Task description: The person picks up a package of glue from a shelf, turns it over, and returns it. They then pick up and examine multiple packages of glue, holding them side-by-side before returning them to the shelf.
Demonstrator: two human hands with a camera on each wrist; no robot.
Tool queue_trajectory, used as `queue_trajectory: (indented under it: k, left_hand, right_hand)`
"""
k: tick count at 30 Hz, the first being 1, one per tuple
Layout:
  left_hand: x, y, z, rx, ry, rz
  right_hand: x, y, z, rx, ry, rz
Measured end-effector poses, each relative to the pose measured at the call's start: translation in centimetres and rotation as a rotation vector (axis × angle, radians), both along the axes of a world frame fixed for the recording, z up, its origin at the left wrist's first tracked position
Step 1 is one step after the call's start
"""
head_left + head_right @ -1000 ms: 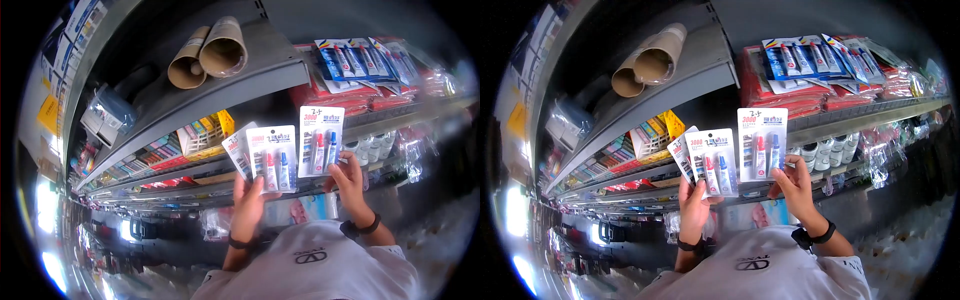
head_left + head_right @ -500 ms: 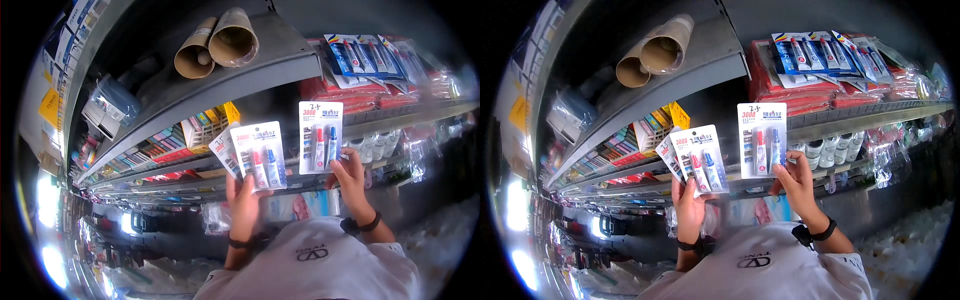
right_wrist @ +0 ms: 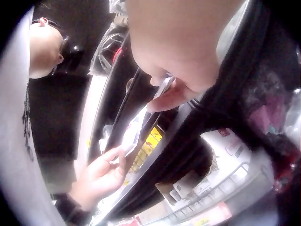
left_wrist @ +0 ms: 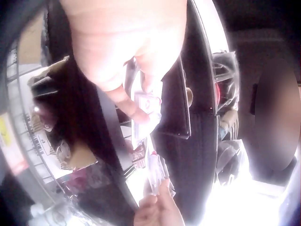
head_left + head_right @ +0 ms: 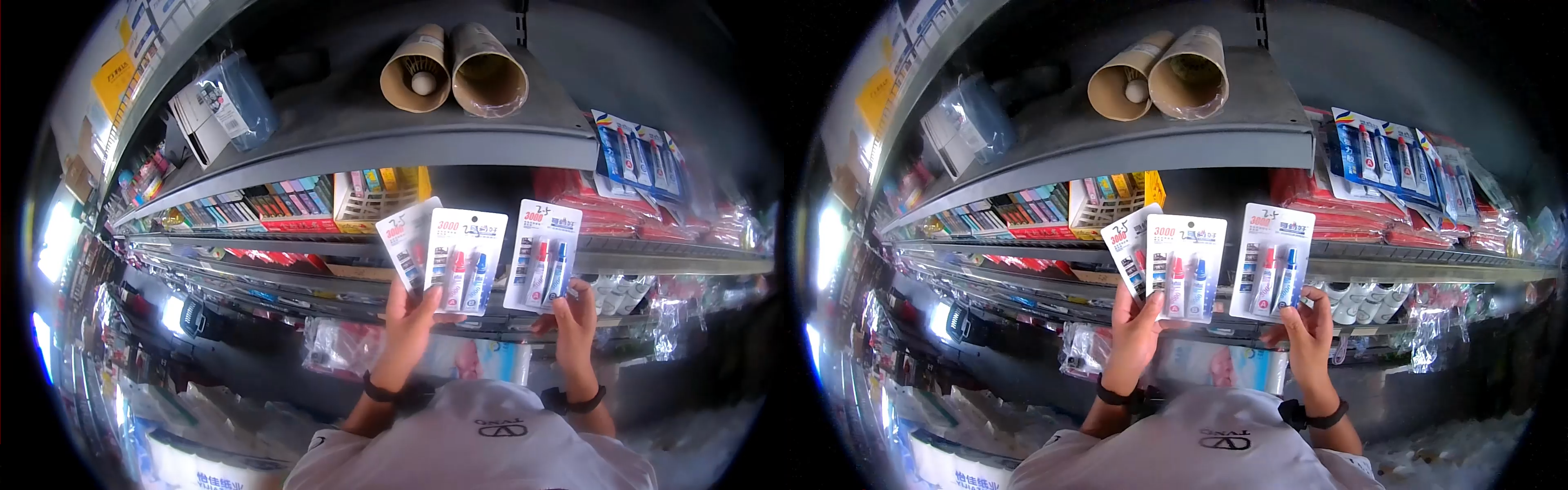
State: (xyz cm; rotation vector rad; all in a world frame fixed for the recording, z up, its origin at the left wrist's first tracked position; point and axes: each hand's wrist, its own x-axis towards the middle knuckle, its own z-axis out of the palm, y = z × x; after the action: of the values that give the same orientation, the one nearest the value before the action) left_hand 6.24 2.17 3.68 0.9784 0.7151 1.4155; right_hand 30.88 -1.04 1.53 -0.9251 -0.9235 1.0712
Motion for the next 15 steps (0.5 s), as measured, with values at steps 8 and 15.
queue_trajectory:
  k: [8, 15]
  left_hand:
    - [-0.55, 0.05, -0.36, -0.012, -0.004, 0.056]
    - [-1.00, 0.25, -0.70, -0.021, -0.031, 0.056]
  right_hand:
    - [-0.26, 0.39, 0.28, -0.003, -0.011, 0.067]
    - [-0.35, 0.81, -0.21, 0.006, -0.012, 0.075]
